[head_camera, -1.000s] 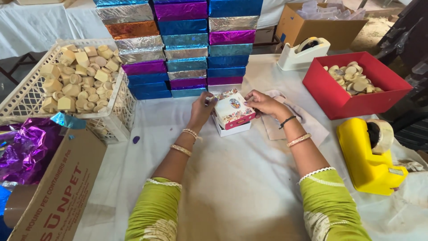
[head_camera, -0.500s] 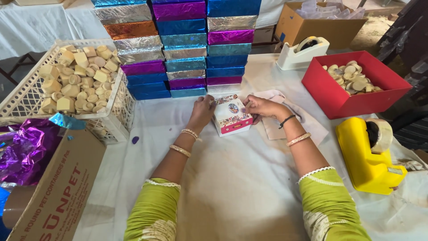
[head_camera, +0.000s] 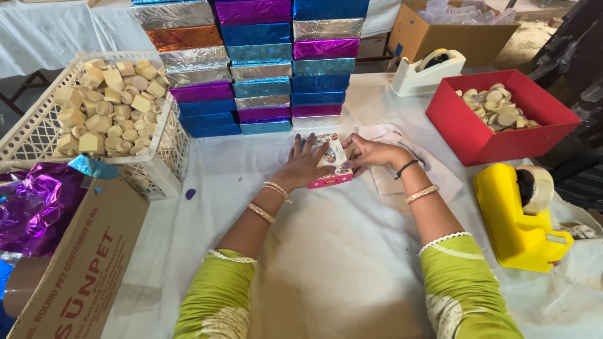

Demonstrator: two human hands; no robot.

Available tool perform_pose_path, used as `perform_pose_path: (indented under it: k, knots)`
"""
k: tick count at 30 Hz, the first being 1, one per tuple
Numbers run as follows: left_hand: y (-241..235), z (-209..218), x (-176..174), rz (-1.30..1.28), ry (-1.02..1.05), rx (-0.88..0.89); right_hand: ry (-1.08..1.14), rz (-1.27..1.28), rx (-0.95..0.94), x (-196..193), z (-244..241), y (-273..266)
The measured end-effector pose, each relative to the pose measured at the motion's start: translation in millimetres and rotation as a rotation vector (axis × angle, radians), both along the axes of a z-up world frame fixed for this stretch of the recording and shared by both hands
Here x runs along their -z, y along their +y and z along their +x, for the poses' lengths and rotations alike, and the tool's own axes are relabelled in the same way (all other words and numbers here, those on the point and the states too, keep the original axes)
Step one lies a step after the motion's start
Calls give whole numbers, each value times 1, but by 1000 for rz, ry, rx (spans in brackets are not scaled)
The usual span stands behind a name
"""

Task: Packing small cylindrical items into a white box and wrapping boxes with decorative foil.

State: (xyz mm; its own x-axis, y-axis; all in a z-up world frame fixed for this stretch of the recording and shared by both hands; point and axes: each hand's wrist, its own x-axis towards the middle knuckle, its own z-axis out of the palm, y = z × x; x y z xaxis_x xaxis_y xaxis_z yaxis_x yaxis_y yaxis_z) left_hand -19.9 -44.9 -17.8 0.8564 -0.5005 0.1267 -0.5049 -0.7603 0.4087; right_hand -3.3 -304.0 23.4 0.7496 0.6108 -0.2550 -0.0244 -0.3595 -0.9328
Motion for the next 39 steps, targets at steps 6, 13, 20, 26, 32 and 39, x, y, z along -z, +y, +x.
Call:
perform_pose_path:
  k: [6,13,20,26,32,39]
  knots:
    - [-1,3,5,3,-28,2,-70,-146,48,-8,-3,7]
    - [0,5,4,-19,-25,28,-468,-169,-22,18,16,12]
    - [0,15,19,-56,-93,37,-199,-183,79,-5,-12,27]
    - [4,5,5,-17,-36,-11,-198,-164,83,3,-3,21]
    - [43,-19,-15,152,-339,126,-123,-118,89,12,8,17]
    - [132,-91,-141,155,-426,180,-93,-141,106,16,12,16]
